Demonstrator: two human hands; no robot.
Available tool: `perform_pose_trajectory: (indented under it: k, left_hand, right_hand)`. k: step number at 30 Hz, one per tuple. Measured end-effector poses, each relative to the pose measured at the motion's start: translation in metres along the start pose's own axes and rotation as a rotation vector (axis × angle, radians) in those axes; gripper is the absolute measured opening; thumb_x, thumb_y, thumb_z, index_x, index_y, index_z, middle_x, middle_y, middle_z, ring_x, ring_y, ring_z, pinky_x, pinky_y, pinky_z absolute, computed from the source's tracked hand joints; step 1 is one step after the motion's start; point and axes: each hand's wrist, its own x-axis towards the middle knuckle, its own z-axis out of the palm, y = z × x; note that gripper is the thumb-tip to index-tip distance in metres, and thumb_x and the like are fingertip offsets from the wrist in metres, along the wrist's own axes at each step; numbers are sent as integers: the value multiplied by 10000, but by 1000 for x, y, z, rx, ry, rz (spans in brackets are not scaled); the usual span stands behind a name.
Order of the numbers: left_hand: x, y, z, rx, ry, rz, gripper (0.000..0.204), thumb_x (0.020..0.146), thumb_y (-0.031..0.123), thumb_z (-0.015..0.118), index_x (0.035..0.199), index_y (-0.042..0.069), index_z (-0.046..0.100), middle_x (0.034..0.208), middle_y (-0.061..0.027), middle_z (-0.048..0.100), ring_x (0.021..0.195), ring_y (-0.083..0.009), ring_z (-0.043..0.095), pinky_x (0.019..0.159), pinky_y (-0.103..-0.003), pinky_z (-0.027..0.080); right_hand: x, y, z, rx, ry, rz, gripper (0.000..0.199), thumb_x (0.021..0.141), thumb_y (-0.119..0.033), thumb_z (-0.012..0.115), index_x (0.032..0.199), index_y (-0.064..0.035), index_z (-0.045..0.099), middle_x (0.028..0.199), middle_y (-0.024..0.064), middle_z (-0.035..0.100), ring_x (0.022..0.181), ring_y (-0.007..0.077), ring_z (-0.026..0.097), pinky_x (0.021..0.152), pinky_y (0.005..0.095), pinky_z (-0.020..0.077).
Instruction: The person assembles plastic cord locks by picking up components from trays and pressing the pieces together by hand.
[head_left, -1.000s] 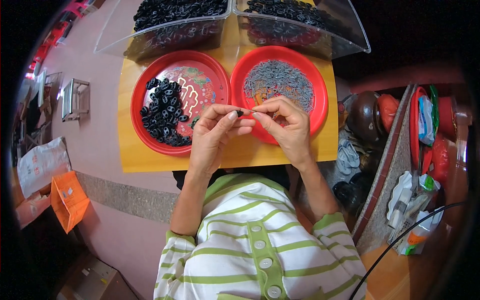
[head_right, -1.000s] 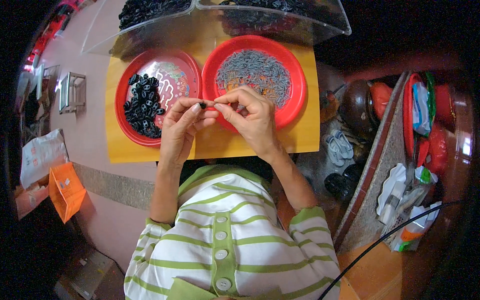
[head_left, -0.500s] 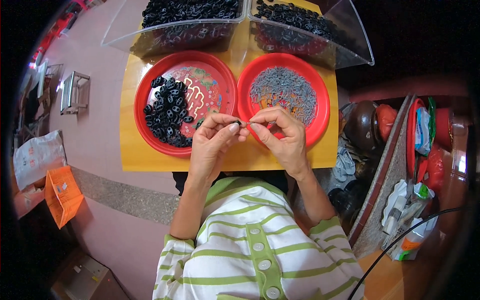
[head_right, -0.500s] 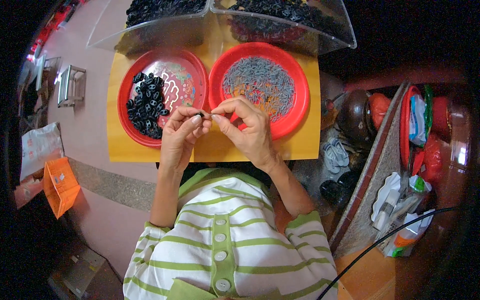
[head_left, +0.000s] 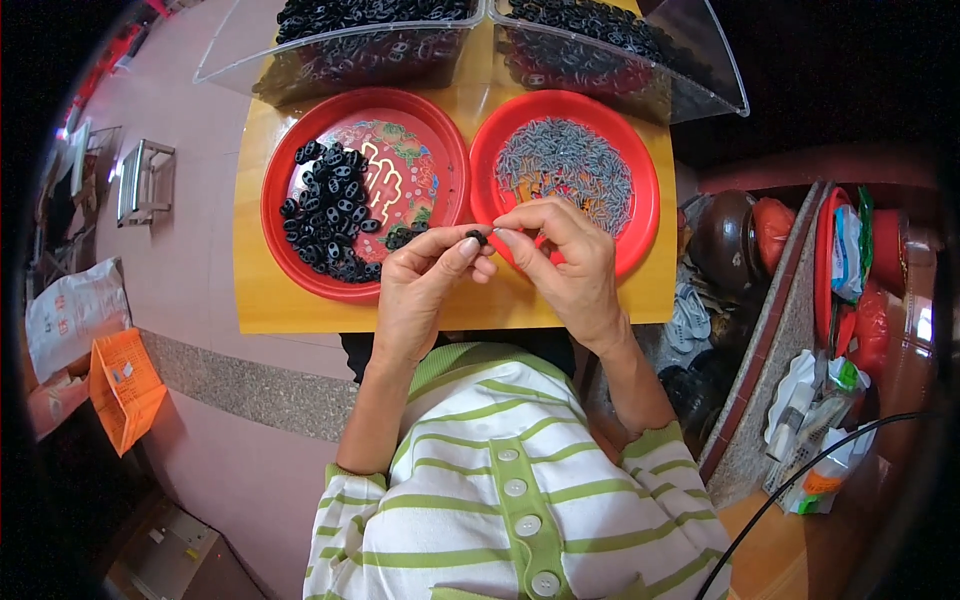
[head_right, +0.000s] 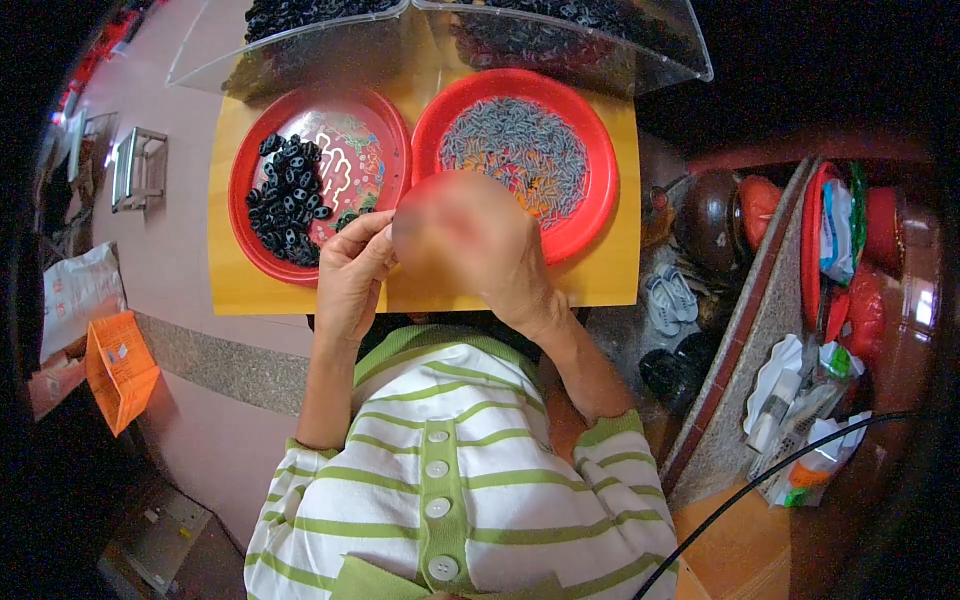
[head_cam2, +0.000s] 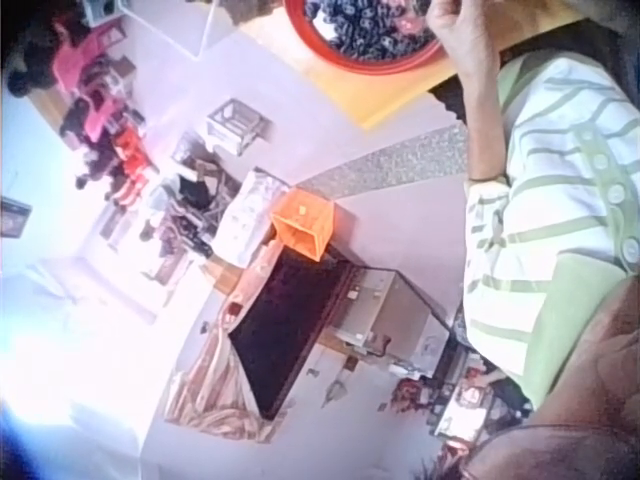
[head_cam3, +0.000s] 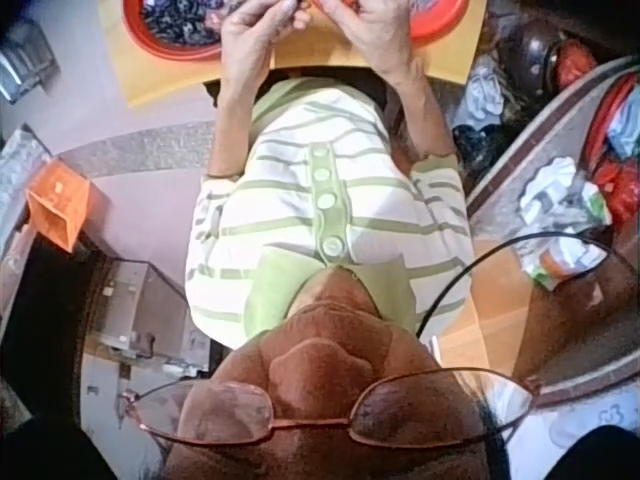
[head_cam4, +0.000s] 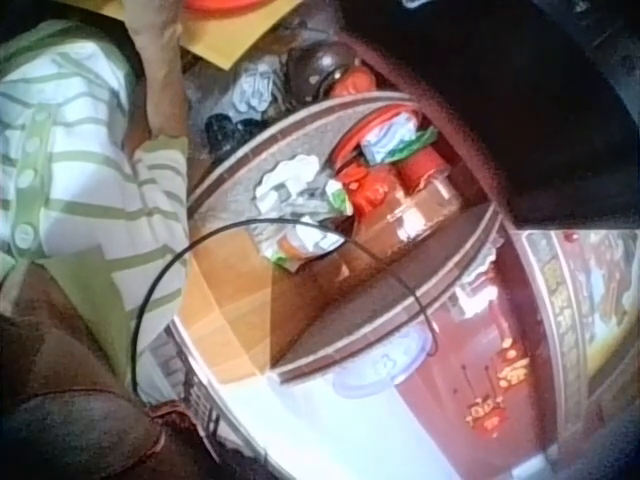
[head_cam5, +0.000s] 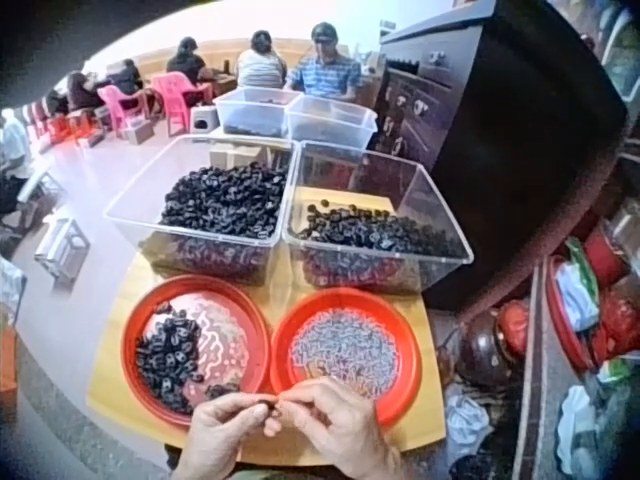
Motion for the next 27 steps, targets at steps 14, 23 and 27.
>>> perform_pose_trajectory:
  k: [14,23,27]
  left_hand:
    - [-1,4,5,-52,-34,-131,167,892,108,571,989,-17,625,824,-67,657,696,-81,600,634,-177,465]
    - [-2,3,8,-76,-31,-126,150,891,94,572,966,-22,629,822,-70,652,694,-92,600,639,-194,471]
    - [-3,1,7,-112,-41,-130,143,886,85,580,965,-25,627,827,-73,648,697,-98,598,646,-208,476]
  right_hand:
    - [-10,8,5,462,-16,349,71,839,-75,631,880,-18,623,810,44,634,764,91,593,673,244,468]
    - [-11,10,7,335,6,201,59,844,-71,623,881,-25,620,772,39,619,722,105,606,620,236,476]
    - [-15,3,10,432,0,254,50,849,-54,609,890,-25,615,783,38,626,688,95,610,564,216,485]
